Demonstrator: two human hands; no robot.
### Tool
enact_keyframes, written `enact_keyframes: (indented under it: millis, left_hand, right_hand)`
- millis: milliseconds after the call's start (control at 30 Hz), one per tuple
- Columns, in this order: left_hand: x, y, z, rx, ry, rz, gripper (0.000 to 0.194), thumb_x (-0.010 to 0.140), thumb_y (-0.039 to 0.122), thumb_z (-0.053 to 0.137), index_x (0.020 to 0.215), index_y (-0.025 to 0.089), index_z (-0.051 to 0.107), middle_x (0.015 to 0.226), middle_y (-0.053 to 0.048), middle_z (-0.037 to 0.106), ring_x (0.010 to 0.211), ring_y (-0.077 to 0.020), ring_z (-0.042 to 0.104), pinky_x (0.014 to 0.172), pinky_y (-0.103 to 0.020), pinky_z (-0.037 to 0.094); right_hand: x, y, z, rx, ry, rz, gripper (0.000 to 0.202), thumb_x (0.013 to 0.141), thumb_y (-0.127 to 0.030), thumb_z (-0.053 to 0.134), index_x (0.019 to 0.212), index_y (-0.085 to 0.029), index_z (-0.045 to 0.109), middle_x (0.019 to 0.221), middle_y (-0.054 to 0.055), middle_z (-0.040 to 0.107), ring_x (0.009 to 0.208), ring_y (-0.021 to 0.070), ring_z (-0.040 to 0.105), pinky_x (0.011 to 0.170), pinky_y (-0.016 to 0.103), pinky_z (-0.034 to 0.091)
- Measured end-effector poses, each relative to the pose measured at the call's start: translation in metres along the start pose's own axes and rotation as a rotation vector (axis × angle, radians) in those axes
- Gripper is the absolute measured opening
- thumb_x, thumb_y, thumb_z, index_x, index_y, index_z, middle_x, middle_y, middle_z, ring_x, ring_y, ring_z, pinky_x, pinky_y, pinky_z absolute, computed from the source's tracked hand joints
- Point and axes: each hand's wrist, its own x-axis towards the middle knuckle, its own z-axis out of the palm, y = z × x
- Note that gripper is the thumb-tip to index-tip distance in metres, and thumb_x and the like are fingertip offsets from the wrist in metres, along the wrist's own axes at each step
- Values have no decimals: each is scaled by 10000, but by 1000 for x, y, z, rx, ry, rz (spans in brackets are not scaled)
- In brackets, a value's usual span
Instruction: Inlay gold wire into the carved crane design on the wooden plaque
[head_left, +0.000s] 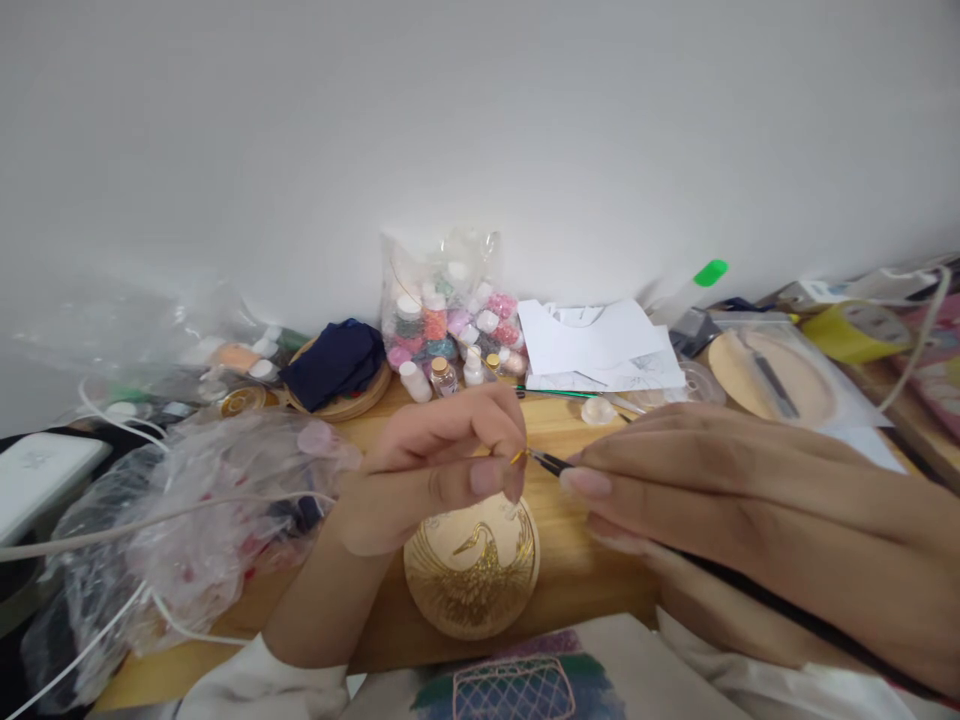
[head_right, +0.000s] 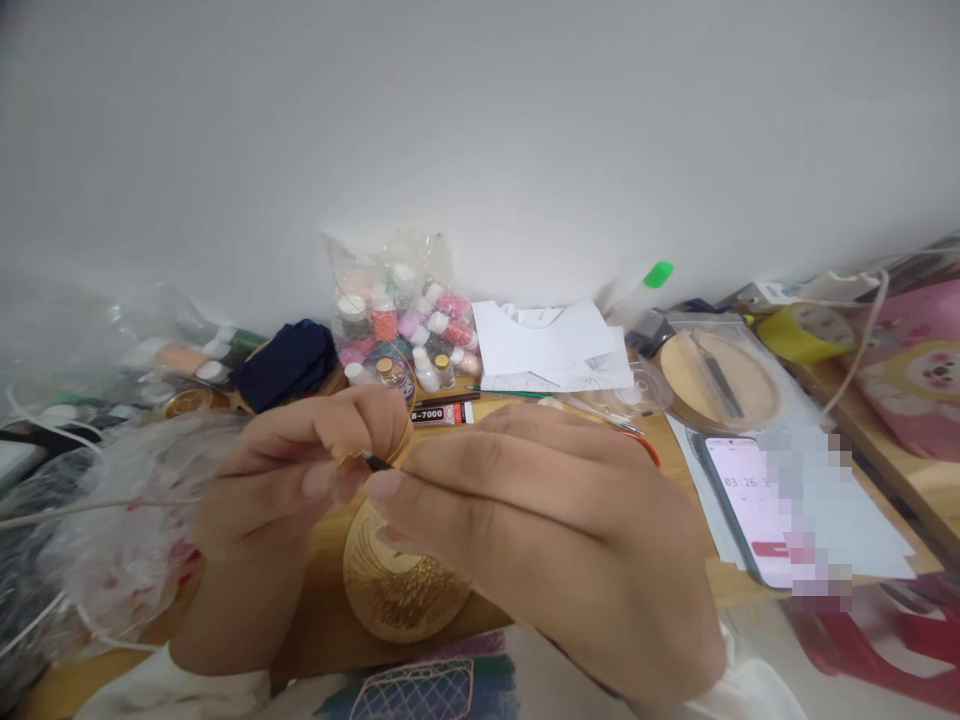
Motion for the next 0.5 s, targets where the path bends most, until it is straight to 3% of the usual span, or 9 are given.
enact_keyframes:
  millis: [100,267,500]
  left_hand:
    - [0,0,1,-1,2,0,180,923,266,582,766,179,577,697,-17,493,663,-133,489,582,-265,403]
    - [0,-2,0,-15,7,-10,173,927,258,580,773,178,580,699,-20,496,681,-137,481,596,-268,393]
    - [0,-1,1,-28,-5,-9,167,925,251,578,777,174,577,712,-16,492,680,-131,476,594,-261,395]
  right_hand:
    - [3,2,-5,51,-51,-36,227,930,-367,548,927,-299,764,851,3,756,768,155,718,745,250,624]
    - [-2,-4,10,63,136,37,344,985,-338,429,937,-288,765,822,12,750,752,148,712,764,255,619]
    - [-3,-4,14,56,157,3,335,986,-299,434,890,-286,755,845,-2,751,744,127,707,754,223,609]
